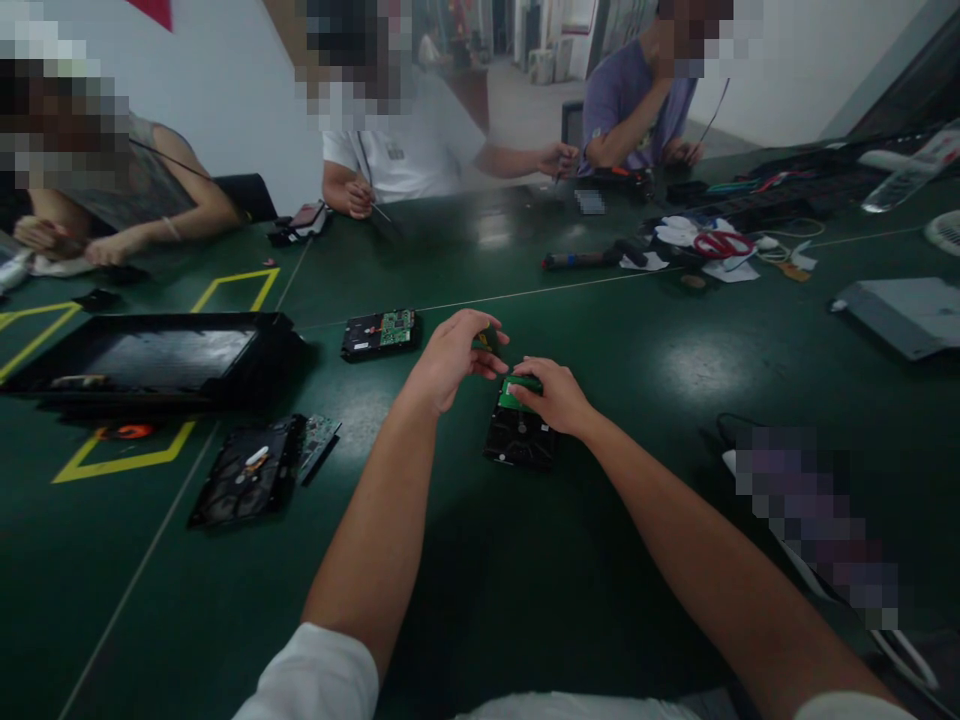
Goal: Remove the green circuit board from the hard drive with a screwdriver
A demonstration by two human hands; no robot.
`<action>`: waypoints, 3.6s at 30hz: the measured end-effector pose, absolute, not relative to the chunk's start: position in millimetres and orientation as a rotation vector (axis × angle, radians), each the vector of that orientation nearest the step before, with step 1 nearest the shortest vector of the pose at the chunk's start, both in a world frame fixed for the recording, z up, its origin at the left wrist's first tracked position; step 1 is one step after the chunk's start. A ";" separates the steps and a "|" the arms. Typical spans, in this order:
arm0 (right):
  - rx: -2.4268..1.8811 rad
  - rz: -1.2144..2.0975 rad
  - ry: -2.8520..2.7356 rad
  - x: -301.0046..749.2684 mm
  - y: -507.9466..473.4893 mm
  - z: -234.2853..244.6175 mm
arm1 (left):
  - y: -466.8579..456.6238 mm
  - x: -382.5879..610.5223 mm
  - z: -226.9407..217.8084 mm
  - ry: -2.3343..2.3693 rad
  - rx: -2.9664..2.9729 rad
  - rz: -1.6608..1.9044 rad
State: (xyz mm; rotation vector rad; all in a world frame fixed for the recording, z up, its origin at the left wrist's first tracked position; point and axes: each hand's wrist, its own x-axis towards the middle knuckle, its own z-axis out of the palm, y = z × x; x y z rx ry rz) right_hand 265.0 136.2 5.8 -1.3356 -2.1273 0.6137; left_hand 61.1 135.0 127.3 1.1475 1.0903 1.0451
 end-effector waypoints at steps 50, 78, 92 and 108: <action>-1.312 0.613 -2.128 267.2 137.8 2.4 | 137.4 59.2 128.8 1.138 1.116 1.140; -1.314 0.604 -2.125 266.9 136.9 3.3 | 136.9 52.9 128.2 1.113 1.187 1.143; -1.339 0.633 -2.123 265.7 136.5 6.6 | 137.4 52.4 126.9 1.120 1.229 1.122; -1.345 0.634 -2.129 264.9 135.5 7.8 | 135.5 55.4 130.6 1.124 1.181 1.144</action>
